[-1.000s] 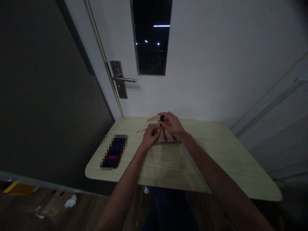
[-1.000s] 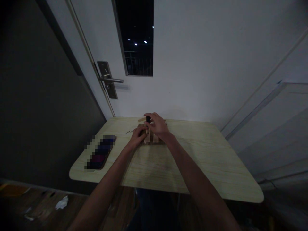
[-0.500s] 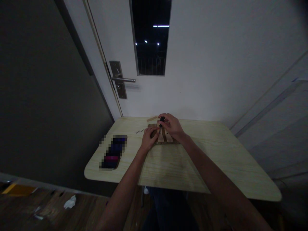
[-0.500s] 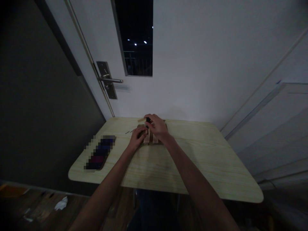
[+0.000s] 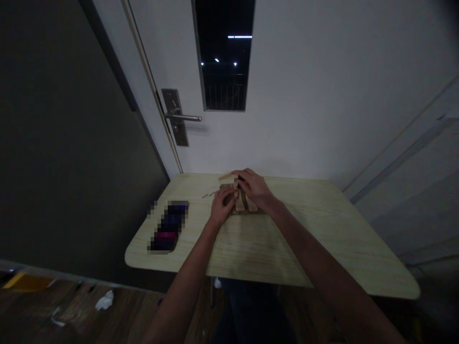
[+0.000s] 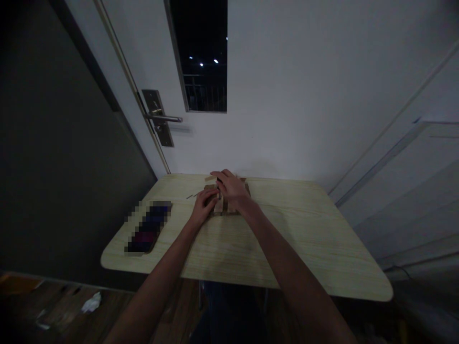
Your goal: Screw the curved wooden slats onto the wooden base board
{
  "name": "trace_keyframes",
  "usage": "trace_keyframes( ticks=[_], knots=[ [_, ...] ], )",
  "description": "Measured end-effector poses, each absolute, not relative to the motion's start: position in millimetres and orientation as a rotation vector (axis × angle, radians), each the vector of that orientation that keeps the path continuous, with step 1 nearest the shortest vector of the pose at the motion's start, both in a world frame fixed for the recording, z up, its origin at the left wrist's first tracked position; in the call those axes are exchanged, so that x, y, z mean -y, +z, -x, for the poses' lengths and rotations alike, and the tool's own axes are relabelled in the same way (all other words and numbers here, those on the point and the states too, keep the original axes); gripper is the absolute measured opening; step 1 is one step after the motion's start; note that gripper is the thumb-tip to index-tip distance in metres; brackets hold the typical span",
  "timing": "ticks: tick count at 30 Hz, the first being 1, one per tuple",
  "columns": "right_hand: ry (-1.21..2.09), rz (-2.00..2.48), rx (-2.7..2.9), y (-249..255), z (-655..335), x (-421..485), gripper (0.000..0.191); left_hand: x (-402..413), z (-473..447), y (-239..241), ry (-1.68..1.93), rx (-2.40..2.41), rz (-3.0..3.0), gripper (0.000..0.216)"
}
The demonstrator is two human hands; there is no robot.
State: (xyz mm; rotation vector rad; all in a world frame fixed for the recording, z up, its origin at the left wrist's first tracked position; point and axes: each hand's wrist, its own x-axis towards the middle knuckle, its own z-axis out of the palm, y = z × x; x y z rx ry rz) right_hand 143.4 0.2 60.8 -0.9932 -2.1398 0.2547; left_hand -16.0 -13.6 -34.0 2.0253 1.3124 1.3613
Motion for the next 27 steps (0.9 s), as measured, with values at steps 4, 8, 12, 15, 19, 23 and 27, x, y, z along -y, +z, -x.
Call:
trace_keyframes(
  ticks=[4, 8, 12, 15, 19, 23, 27],
  knots=[
    [0.256, 0.98, 2.226, 63, -139, -1, 0.036, 13, 16, -35, 1.383, -1.315, -2.006, 0.027],
    [0.242, 1.0, 2.245, 63, -138, 0, 0.037, 12, 17, -35, 1.38, -1.303, -2.003, 0.028],
    [0.228, 1.012, 2.215, 61, -138, 2, 0.04, 10, 17, -36, 1.381, -1.317, -1.986, 0.027],
    [0.227, 1.017, 2.198, 60, -137, 3, 0.036, 9, 17, -37, 1.38, -1.328, -1.976, 0.027],
    [0.238, 0.989, 2.202, 56, -138, 2, 0.03, 9, 17, -39, 1.383, -1.322, -1.973, 0.027],
    [0.284, 0.914, 2.196, 53, -141, -2, 0.044, 9, 17, -39, 1.396, -1.315, -1.97, 0.027],
    [0.312, 0.897, 2.185, 52, -145, -5, 0.046, 10, 16, -38, 1.389, -1.312, -1.974, 0.027]
  ],
)
